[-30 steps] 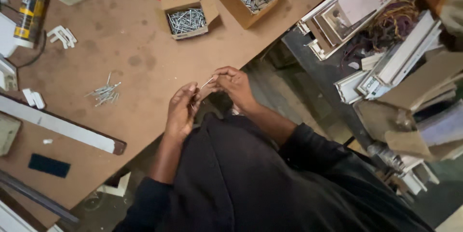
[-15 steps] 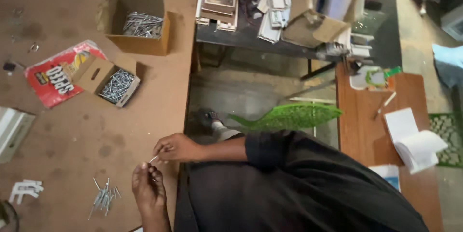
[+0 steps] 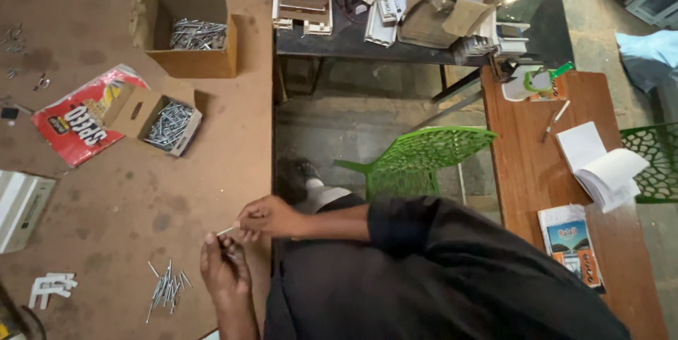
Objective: The person sits at a workbench and picks up nails one at a time from a pile and from open boxes, holding each nail in their hands before placing it into a small cardboard box filled with nails. They occasionally reach into the boxes and move nails between the pile and the boxes throughout the episode.
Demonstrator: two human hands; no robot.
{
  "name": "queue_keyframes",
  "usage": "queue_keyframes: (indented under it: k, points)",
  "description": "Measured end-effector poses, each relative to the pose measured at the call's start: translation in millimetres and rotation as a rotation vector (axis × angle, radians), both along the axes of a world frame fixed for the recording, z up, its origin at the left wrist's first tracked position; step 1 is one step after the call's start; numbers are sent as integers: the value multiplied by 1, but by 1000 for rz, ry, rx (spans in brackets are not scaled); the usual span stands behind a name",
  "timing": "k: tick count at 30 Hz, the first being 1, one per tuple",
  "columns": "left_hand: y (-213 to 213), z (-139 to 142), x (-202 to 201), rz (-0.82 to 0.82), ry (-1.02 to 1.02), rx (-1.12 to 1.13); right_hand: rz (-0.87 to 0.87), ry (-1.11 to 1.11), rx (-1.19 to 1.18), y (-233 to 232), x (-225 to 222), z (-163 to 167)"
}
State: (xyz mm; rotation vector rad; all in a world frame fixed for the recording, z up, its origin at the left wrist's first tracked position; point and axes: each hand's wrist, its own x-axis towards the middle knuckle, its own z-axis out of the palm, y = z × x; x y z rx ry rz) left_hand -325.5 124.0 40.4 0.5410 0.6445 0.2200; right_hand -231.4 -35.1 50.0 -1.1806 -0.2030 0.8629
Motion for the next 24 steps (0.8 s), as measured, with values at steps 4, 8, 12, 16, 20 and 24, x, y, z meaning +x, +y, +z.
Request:
queue_keyframes:
  k: [4,8,12,16,20,24]
  points:
    - [8,3,-18,-45,36,33,70,9,-65,3,-9,6]
    - [9,3,-22,-45,9,5,127,0,-17,7,-12,10]
    - [0,7,-17,-53,94,68,172,3,-48,7,-11,7]
    - [-4,17,-3,-17,94,103,171,-180,47,8,2,1]
    - [4,24,5,-20,173,104,264,-67,74,13,20,0]
    - [7,24,10,118,163,-14,243,-80,-71,12,36,12]
